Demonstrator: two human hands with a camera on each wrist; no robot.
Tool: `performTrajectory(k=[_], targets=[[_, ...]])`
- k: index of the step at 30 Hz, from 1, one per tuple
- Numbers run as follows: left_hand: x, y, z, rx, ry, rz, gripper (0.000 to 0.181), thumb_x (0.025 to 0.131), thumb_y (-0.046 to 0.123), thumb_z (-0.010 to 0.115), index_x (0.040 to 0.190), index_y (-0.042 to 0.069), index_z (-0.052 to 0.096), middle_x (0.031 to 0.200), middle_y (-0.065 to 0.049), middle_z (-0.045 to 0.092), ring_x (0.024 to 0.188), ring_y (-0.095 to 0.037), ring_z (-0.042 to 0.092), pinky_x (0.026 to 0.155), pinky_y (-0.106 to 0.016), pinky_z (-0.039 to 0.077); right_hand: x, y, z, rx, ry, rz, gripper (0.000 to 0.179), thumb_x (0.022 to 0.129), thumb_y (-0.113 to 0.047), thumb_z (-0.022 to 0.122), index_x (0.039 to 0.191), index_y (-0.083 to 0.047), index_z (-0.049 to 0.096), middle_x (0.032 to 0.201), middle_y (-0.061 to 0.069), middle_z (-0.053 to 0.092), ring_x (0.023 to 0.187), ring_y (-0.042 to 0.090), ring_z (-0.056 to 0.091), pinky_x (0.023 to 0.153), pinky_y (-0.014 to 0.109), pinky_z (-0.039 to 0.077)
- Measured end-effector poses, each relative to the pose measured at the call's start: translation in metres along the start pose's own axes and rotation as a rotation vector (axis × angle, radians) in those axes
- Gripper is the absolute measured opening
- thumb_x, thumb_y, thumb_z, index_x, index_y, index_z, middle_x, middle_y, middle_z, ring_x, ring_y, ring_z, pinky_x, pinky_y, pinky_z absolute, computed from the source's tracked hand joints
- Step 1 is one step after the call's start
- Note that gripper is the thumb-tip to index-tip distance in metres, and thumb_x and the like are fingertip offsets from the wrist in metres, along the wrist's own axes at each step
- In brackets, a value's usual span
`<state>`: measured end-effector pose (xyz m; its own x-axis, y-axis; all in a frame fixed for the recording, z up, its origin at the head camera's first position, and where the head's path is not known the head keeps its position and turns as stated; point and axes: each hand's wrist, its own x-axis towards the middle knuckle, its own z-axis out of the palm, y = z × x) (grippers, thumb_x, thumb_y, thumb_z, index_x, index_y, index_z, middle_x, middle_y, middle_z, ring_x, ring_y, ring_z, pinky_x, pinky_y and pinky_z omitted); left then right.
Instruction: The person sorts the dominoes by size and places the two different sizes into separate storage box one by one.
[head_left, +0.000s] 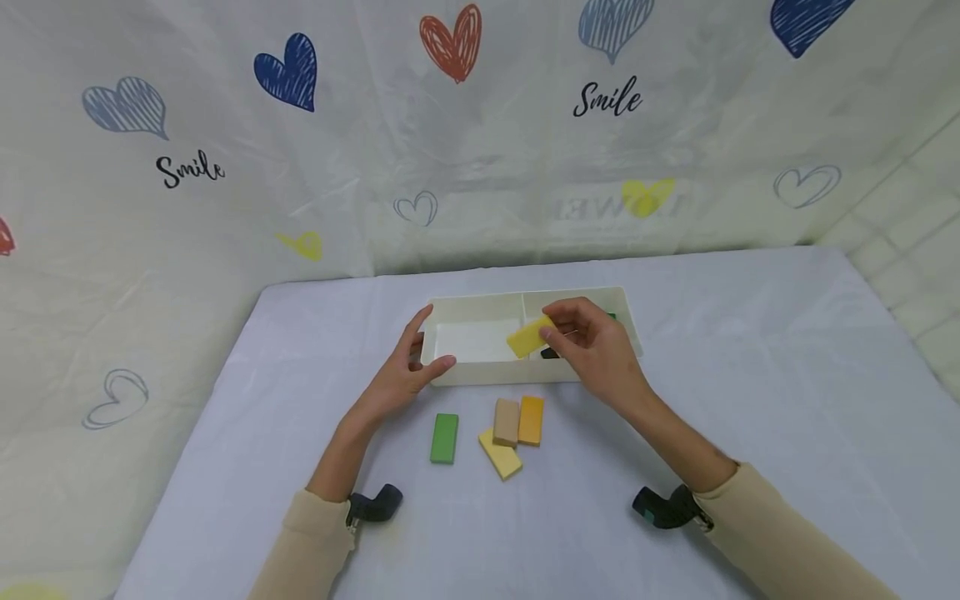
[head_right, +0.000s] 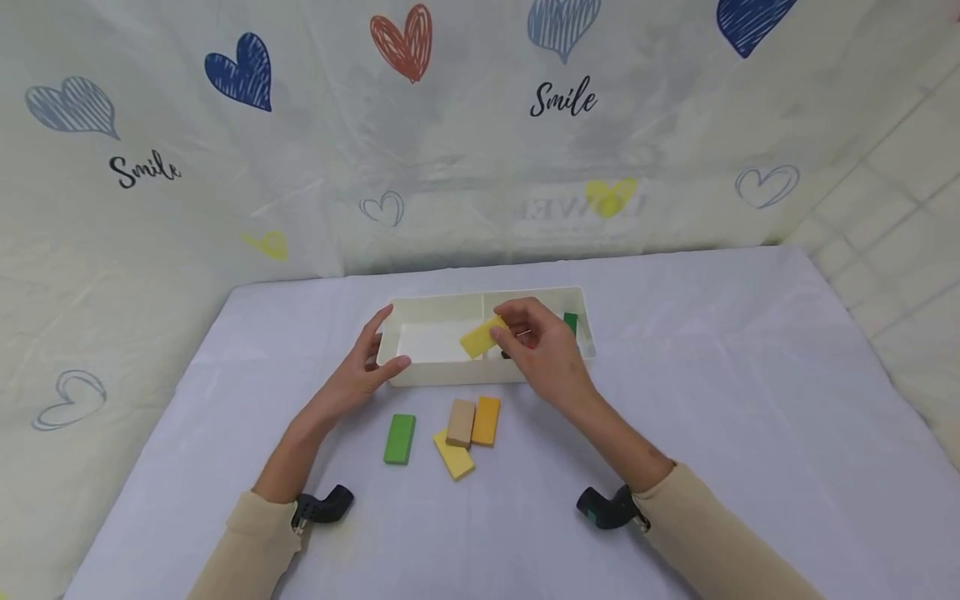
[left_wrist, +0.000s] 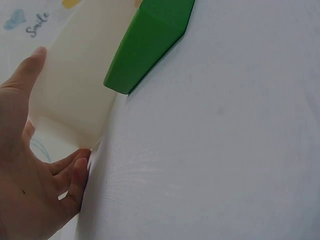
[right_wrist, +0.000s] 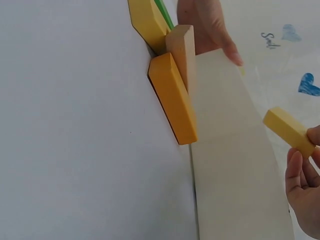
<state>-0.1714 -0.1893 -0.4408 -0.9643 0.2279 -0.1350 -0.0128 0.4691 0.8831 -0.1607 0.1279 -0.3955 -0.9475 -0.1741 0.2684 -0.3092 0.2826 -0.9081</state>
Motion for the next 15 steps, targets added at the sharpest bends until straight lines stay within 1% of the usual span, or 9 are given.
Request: performTrajectory(k=[4, 8, 15], targets=[[0.0006, 0.0002, 0.0003, -0.001, -0.002, 0.004, 0.088, 0.096, 0.047, 0.073, 0.159, 0.060, 0.012, 0.158, -0.006, 0.042, 0.139, -0.025, 0.048, 0.096, -0.037, 0.045, 0.0031, 0.0018, 0.0028, 0.003, -0.001, -0.016, 0.031, 0.097, -0.010, 0.074, 0.125, -0.001, 0.065, 0.112, 0.014, 0.071, 0.096, 0.006, 0.065, 0.081, 0.014, 0.054], [0.0005, 0.0011, 0.0003, 0.001, 0.001, 0.012, 0.089, 0.097, 0.046, 0.073, 0.159, 0.059, 0.011, 0.158, -0.006, 0.042, 0.139, -0.025, 0.048, 0.097, -0.038, 0.045, 0.0051, 0.0013, 0.0061, -0.048, -0.007, -0.025, 0.031, 0.097, -0.012, 0.074, 0.126, -0.003, 0.065, 0.111, 0.013, 0.072, 0.096, 0.010, 0.065, 0.080, 0.014, 0.053], [-0.0001, 0.0019, 0.0003, 0.003, 0.004, 0.006, 0.089, 0.096, 0.047, 0.073, 0.159, 0.060, 0.012, 0.157, -0.003, 0.043, 0.137, -0.024, 0.048, 0.095, -0.037, 0.046, 0.0095, 0.0015, 0.0088, -0.112, -0.026, -0.002, 0.026, 0.096, -0.015, 0.076, 0.121, -0.009, 0.068, 0.110, 0.009, 0.073, 0.095, 0.019, 0.068, 0.083, 0.015, 0.052]])
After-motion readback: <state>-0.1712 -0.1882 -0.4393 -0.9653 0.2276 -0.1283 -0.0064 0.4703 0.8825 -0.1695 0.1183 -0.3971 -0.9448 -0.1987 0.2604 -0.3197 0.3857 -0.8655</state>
